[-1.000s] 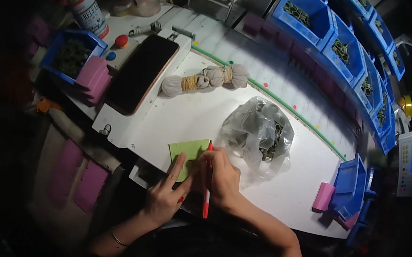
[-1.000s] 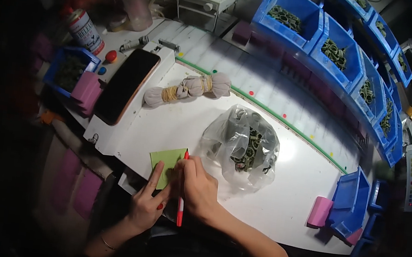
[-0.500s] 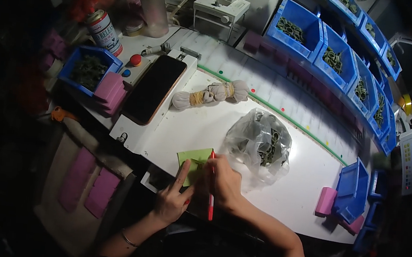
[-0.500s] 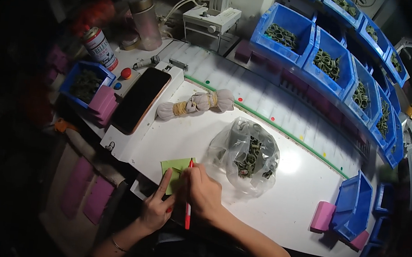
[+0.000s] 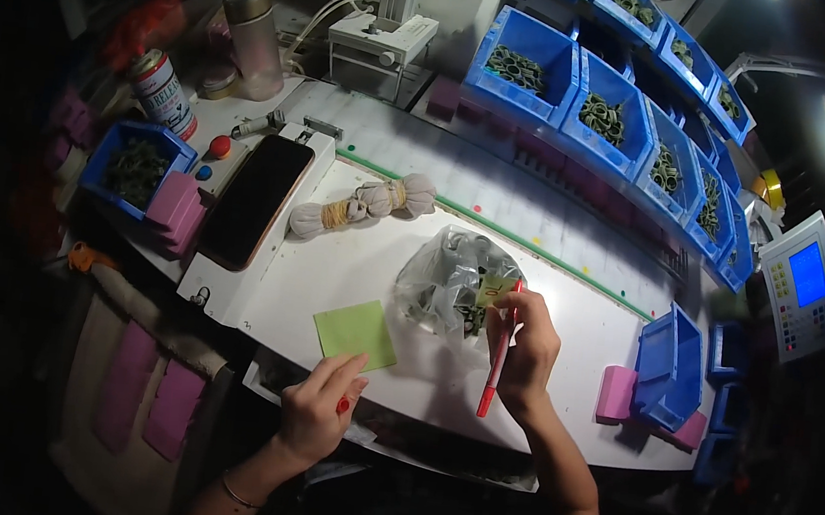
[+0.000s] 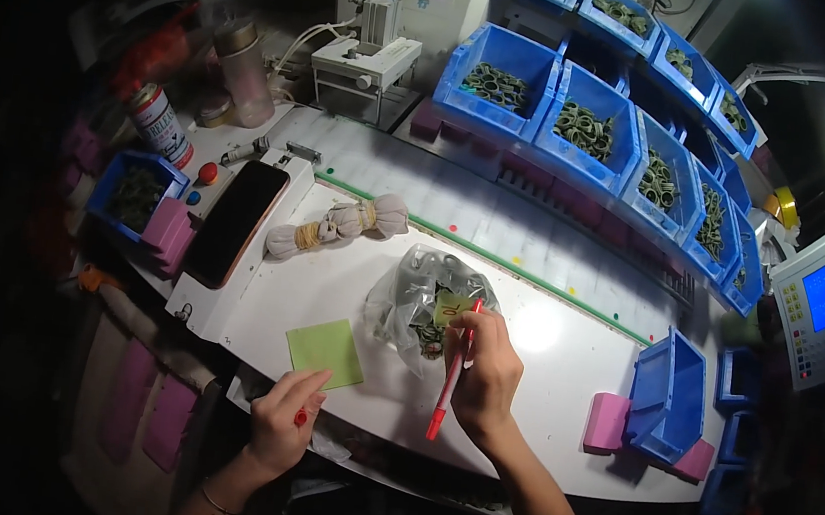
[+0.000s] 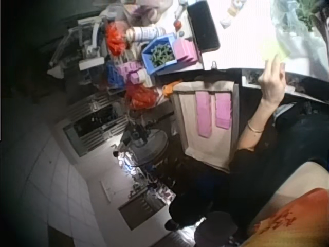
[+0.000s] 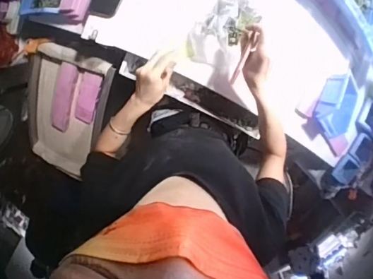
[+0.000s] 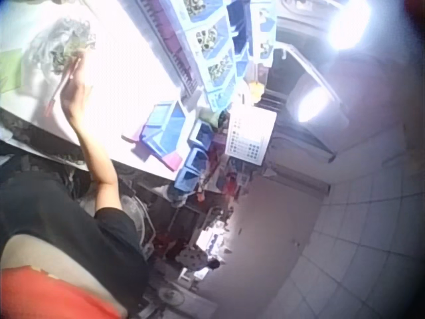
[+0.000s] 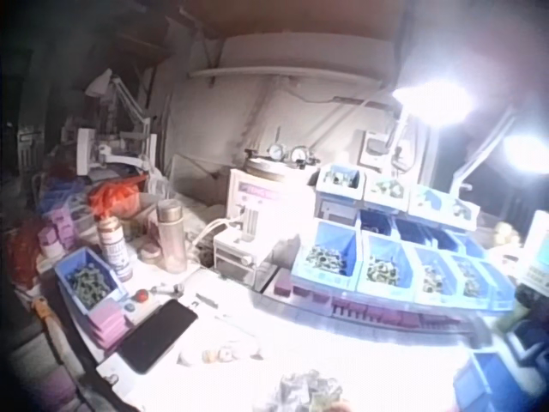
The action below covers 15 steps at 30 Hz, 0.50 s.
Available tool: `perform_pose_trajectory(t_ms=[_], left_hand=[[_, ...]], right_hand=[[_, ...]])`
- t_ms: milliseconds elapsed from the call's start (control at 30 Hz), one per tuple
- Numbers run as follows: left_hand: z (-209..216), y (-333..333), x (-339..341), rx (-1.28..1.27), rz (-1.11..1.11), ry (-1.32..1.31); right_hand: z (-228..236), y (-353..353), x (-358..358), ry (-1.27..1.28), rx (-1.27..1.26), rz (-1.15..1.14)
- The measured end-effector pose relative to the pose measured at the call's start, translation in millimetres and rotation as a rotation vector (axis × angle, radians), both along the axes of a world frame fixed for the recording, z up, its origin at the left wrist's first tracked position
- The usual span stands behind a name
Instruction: The person assembles small metal hardware components by hand, inserting pins into rings and placing them into a plastic bag. They then write on a sticky note, seal the bag, and organize pink foam blocks on the table.
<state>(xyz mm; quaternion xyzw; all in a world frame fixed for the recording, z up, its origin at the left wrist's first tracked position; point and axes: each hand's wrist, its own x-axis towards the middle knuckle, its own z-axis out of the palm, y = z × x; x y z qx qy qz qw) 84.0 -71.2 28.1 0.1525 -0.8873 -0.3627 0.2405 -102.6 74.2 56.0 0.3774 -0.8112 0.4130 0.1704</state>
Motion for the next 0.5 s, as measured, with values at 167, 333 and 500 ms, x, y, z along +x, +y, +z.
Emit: perform_pose_trajectory(t_ms=[167, 333, 500], left_hand=[[5.3, 1.0, -6.3, 0.111, 0.006, 0.059], [22.5, 13.8, -13.0, 0.231, 0.003, -0.073], [25.2, 19.1, -20.2, 0.28, -0.115, -0.116]], right_hand=[[1.6, 14.1, -0.1, -0.121, 0.018, 0.052], [39.6, 26.3, 24.6, -0.178, -0.006, 0.196], [67.6, 22.7, 68.1, -0.937, -0.115, 0.496]])
